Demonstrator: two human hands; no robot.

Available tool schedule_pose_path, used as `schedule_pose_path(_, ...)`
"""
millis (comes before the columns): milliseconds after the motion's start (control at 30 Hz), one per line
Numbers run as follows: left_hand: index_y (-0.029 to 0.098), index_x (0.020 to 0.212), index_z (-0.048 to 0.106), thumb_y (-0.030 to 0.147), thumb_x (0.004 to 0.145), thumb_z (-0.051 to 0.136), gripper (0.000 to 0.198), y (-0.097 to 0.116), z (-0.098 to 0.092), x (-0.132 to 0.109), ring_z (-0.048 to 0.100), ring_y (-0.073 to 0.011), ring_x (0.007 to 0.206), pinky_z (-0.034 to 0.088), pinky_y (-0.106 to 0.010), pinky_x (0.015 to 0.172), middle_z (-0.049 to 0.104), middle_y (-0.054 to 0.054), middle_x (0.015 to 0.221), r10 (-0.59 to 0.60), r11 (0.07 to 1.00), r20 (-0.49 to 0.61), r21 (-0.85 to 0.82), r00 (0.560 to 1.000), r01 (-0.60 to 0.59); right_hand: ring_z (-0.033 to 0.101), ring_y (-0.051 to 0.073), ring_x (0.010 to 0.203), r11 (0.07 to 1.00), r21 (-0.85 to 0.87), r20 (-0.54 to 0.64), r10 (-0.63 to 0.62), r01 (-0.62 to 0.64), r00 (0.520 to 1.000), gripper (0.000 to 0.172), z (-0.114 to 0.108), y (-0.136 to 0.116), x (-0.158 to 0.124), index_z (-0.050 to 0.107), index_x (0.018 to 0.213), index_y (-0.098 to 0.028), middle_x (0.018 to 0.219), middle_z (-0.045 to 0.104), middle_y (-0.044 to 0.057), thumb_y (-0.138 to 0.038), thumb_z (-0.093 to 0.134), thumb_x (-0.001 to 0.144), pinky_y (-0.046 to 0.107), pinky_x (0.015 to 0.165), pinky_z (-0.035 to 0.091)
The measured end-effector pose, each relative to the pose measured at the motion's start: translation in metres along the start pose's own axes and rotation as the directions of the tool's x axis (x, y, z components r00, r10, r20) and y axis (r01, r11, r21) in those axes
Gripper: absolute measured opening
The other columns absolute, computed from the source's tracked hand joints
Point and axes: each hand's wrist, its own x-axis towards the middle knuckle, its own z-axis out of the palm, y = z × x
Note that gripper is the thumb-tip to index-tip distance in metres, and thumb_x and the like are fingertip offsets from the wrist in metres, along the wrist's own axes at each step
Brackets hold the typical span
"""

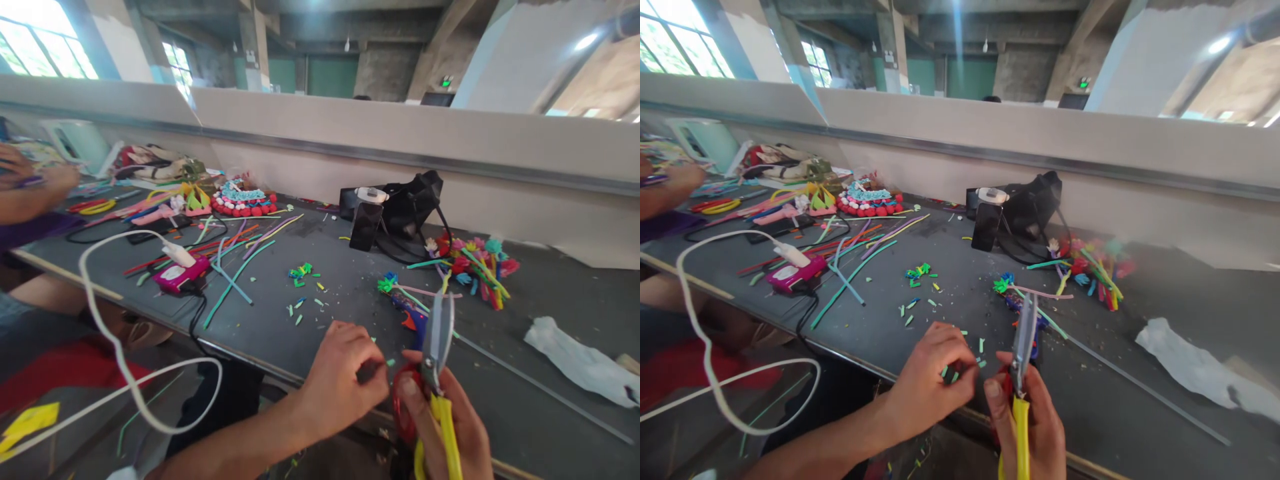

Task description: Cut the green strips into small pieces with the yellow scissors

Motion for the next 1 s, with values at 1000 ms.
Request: schedule_pose_path(1000, 0.016, 0.063, 0.064, 0.025, 0.062, 0.072, 0.012, -0.001, -0.002, 0.008, 0.041, -0.0105, 0.063, 0.03, -0.026, 0.064, 0.054, 0.003, 0.061, -0.597, 0.336, 0.253, -0.783, 0.761, 0.524, 0.067, 0.014, 0.057, 0.926, -0.246, 0.116, -0.266, 0.288, 0.957, 0.036, -0.009, 0.013, 0.008, 0.07, 0.102, -0.019, 0.076, 0.073, 0.001, -0.047, 0.069, 0.08, 0.02, 0.057, 0.054)
